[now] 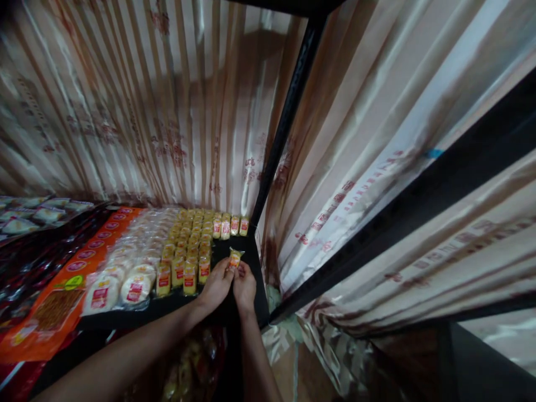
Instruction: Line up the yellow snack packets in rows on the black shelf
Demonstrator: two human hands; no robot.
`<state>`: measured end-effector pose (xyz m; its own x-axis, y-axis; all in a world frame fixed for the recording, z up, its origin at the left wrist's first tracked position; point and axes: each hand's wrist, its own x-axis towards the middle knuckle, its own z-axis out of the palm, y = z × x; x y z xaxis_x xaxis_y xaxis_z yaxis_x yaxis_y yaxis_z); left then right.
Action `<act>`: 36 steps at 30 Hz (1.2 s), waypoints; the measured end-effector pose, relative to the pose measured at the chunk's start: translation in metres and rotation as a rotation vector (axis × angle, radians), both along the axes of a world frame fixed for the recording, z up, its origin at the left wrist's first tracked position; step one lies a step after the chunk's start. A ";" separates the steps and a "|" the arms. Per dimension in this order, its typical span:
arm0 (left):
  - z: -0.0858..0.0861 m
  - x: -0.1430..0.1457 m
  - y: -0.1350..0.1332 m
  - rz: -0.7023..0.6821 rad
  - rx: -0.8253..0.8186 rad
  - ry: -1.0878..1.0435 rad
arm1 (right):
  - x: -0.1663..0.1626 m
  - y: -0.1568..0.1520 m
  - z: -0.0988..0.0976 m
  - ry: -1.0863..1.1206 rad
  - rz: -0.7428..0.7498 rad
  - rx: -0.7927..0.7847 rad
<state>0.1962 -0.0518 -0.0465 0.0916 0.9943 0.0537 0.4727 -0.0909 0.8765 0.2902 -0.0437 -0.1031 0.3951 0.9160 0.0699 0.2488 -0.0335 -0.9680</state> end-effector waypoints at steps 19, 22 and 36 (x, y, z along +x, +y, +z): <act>-0.011 0.034 0.114 0.157 -0.145 -0.028 | 0.015 0.134 0.003 -0.308 -0.124 0.045; -0.015 0.032 0.116 0.183 -0.147 -0.037 | 0.012 0.137 -0.002 -0.321 -0.154 0.030; -0.029 0.031 0.121 0.196 -0.152 -0.071 | 0.002 0.132 -0.014 -0.341 -0.144 0.219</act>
